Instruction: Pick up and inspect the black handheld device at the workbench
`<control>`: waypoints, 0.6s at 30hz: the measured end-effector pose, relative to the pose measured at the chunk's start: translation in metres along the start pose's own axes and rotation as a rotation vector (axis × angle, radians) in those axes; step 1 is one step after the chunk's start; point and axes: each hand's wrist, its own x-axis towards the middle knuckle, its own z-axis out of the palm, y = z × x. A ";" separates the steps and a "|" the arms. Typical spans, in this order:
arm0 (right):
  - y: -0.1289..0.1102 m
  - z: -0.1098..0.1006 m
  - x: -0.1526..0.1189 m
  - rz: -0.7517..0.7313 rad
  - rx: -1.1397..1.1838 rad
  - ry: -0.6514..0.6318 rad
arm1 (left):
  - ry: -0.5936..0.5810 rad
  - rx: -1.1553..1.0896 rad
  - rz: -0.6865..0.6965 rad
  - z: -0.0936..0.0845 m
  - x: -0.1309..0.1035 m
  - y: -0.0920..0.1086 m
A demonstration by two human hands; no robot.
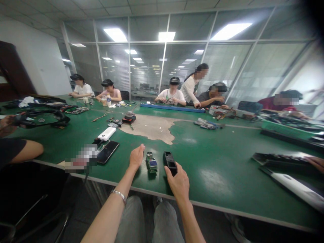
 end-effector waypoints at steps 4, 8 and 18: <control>-0.006 -0.005 0.000 0.018 0.041 0.009 | 0.004 -0.004 0.001 0.000 0.000 0.000; -0.020 -0.013 -0.002 0.083 0.146 0.011 | 0.003 -0.004 -0.008 0.000 -0.001 0.001; -0.079 -0.019 -0.006 -0.055 0.299 -0.017 | -0.005 0.005 -0.084 -0.007 -0.004 0.014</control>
